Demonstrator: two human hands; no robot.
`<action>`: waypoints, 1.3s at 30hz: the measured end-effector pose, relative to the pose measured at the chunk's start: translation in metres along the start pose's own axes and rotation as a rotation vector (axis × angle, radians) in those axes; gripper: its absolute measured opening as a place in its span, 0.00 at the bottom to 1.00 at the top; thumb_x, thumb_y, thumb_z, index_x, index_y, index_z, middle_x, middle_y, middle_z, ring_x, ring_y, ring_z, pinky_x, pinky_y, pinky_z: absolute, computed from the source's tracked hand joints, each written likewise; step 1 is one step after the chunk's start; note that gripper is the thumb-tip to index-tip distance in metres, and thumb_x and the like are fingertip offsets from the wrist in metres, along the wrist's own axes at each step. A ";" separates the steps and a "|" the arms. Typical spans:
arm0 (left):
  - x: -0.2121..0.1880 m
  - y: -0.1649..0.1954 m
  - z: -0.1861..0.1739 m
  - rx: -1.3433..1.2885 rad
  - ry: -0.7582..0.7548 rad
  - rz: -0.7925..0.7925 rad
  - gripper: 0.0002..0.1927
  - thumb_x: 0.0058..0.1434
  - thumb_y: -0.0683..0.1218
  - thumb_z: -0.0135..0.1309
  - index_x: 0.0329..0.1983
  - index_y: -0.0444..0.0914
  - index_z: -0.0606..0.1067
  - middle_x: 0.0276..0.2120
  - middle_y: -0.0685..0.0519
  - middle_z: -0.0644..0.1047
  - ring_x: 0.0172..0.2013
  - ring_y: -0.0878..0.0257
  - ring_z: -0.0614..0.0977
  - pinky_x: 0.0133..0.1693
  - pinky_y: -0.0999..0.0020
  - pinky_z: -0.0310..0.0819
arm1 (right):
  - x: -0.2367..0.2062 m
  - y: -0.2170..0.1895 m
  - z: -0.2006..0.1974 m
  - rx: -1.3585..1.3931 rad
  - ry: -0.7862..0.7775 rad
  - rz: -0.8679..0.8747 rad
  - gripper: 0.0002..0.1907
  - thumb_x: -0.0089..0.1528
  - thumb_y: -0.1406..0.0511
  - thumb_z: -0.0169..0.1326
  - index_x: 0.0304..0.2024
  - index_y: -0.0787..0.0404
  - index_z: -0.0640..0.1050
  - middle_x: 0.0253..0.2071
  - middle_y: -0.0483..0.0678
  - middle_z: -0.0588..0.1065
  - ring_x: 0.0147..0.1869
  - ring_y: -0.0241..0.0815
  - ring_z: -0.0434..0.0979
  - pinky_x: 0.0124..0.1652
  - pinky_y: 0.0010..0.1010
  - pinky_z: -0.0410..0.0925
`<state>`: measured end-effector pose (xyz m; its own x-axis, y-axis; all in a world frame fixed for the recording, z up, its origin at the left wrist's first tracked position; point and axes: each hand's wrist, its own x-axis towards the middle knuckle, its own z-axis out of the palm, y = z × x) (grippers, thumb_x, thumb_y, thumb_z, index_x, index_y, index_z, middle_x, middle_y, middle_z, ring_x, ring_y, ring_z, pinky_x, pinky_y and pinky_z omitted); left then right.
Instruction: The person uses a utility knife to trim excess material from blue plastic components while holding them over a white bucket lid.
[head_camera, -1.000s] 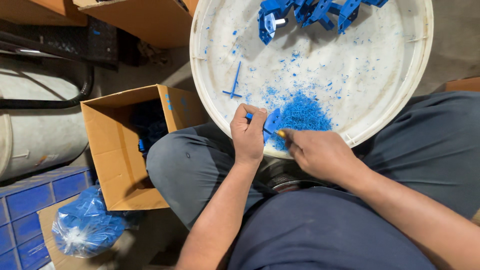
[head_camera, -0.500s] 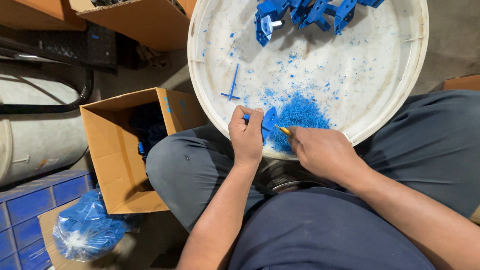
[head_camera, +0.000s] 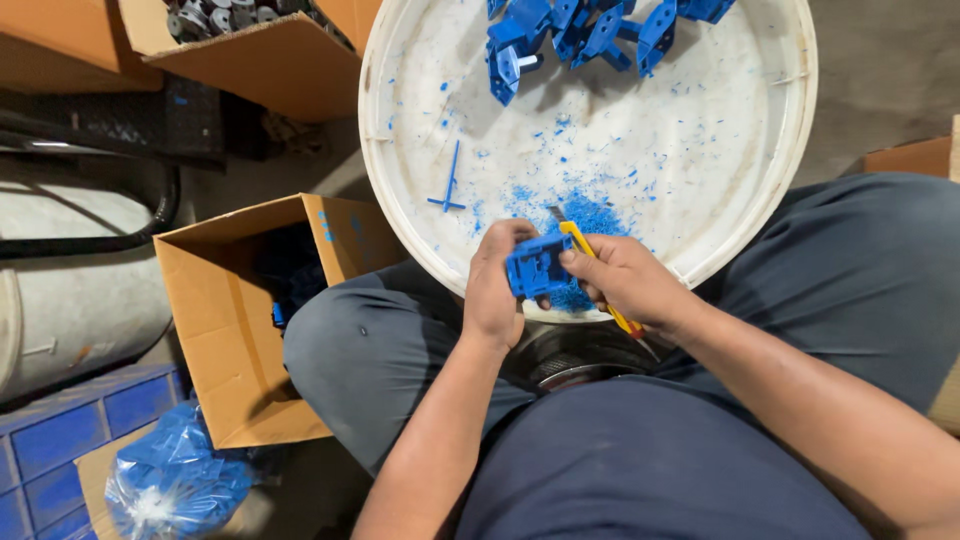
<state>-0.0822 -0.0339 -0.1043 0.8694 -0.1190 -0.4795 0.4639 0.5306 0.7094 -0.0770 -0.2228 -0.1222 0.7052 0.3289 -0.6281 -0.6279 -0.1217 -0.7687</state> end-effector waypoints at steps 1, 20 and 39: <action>-0.002 0.003 0.002 0.013 -0.038 0.058 0.22 0.70 0.59 0.43 0.52 0.37 0.72 0.39 0.53 0.78 0.29 0.64 0.80 0.23 0.69 0.73 | 0.001 0.002 0.000 0.104 -0.010 0.007 0.15 0.69 0.56 0.52 0.38 0.61 0.76 0.22 0.39 0.67 0.22 0.29 0.62 0.23 0.25 0.59; -0.005 0.045 -0.013 0.456 -0.257 0.143 0.32 0.46 0.45 0.73 0.53 0.38 0.72 0.40 0.57 0.78 0.40 0.71 0.81 0.45 0.72 0.78 | -0.070 -0.072 -0.022 -0.782 0.152 -0.541 0.17 0.69 0.57 0.49 0.56 0.55 0.79 0.42 0.50 0.82 0.44 0.48 0.83 0.41 0.35 0.72; 0.009 0.054 -0.009 0.728 -0.516 0.109 0.30 0.45 0.47 0.71 0.51 0.38 0.76 0.38 0.56 0.79 0.39 0.70 0.79 0.44 0.72 0.76 | -0.044 -0.060 -0.013 -1.066 0.105 -0.705 0.11 0.60 0.58 0.59 0.41 0.55 0.83 0.28 0.47 0.77 0.32 0.51 0.78 0.30 0.41 0.68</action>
<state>-0.0506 0.0007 -0.0753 0.8017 -0.5544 -0.2235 0.2151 -0.0813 0.9732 -0.0662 -0.2420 -0.0502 0.8291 0.5589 -0.0162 0.4290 -0.6544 -0.6227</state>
